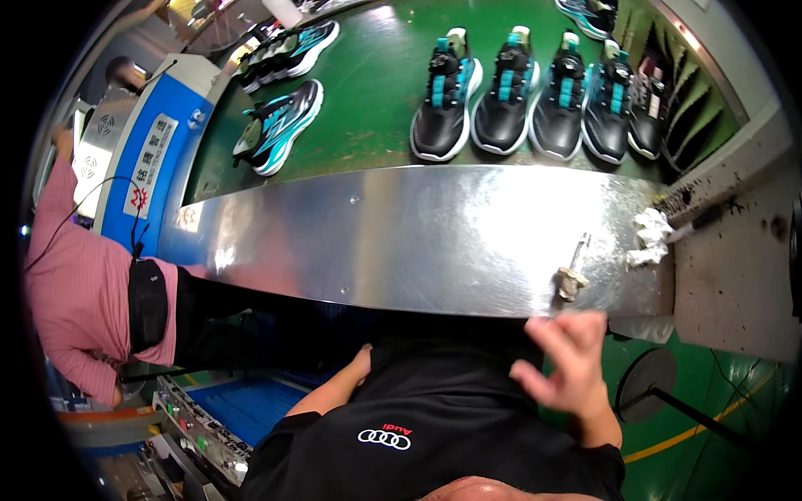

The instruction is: The person applies adhesive around the sole seams of shoes using a syringe, wipes the excess with a cloth, and places the shoes onto the conveyor belt.

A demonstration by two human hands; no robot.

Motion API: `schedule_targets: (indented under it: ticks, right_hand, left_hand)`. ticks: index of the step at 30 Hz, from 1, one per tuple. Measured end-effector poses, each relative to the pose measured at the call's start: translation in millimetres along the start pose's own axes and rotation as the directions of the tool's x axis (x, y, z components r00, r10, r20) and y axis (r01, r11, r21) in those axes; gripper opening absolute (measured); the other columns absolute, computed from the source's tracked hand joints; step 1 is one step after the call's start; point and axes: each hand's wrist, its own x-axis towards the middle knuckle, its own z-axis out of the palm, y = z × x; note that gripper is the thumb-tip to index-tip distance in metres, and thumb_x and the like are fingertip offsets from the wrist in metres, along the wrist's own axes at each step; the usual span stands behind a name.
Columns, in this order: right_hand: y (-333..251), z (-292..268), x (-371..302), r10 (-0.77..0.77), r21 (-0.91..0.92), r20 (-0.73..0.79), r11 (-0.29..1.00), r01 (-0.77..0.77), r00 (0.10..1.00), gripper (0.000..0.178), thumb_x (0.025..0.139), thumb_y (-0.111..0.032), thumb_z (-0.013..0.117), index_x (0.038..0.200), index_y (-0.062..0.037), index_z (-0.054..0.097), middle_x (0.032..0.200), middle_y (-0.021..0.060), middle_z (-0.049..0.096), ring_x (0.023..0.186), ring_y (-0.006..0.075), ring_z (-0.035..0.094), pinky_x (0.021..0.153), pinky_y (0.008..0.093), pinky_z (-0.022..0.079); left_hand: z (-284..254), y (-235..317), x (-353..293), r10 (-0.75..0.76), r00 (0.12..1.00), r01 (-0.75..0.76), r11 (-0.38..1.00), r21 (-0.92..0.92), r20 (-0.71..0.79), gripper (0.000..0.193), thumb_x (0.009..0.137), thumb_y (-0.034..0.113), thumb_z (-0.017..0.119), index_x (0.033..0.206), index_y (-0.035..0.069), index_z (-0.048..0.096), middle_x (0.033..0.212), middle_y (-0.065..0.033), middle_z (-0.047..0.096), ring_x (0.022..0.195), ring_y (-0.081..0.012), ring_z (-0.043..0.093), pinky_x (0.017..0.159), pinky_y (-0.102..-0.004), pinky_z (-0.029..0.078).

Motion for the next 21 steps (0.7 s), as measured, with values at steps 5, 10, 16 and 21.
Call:
schedule_targets:
  ticks: [5, 10, 16, 21]
  right_hand:
    - [-6.3, 90.1, 3.7, -0.296, 0.578, 0.46, 0.815, -0.03, 0.837, 0.024, 0.079, -0.016, 0.067, 0.1, -0.0045, 0.065, 0.086, 0.0101, 0.061, 0.074, 0.0249, 0.055, 0.067, 0.0342, 0.047]
    - [16.9, 193.9, 12.4, -0.174, 0.56, 0.654, 0.765, -0.317, 0.736, 0.019, 0.087, -0.016, 0.058, 0.099, -0.003, 0.064, 0.092, 0.0141, 0.062, 0.088, 0.0316, 0.06, 0.077, 0.0387, 0.048]
    - [-17.9, 370.5, 28.8, -0.218, 0.359, 0.856, 0.904, -0.233, 0.469, 0.033, 0.084, -0.016, 0.056, 0.108, 0.0063, 0.056, 0.112, 0.0247, 0.057, 0.108, 0.0376, 0.053, 0.092, 0.0434, 0.041]
    - [-22.8, 420.3, 25.6, -0.22, 0.228, 0.919, 0.974, 0.013, 0.328, 0.03, 0.071, -0.023, 0.062, 0.086, 0.0021, 0.07, 0.103, 0.0228, 0.063, 0.104, 0.0361, 0.057, 0.092, 0.0411, 0.042]
  left_hand:
    - [4.6, -20.1, 1.4, -0.101, 0.994, 0.106, 0.929, -0.355, 0.034, 0.027, 0.087, 0.016, 0.054, 0.103, -0.005, 0.061, 0.097, -0.0131, 0.063, 0.089, -0.0201, 0.059, 0.079, -0.0339, 0.047]
    - [0.7, 16.5, -9.8, -0.11, 0.993, 0.114, 0.961, -0.253, 0.028, 0.017, 0.091, 0.02, 0.044, 0.087, 0.007, 0.055, 0.091, -0.0096, 0.058, 0.09, -0.0203, 0.056, 0.078, -0.0311, 0.044]
    - [-19.2, -31.9, 1.3, -0.028, 0.999, 0.019, 0.963, -0.268, -0.027, 0.017, 0.091, 0.017, 0.043, 0.086, 0.007, 0.055, 0.088, -0.0093, 0.057, 0.085, -0.0199, 0.055, 0.077, -0.0307, 0.045]
    - [-22.8, -52.7, 6.7, -0.021, 1.0, 0.02, 0.945, -0.327, 0.0, 0.017, 0.09, 0.017, 0.042, 0.084, 0.006, 0.054, 0.087, -0.0097, 0.056, 0.083, -0.0205, 0.054, 0.076, -0.0309, 0.045]
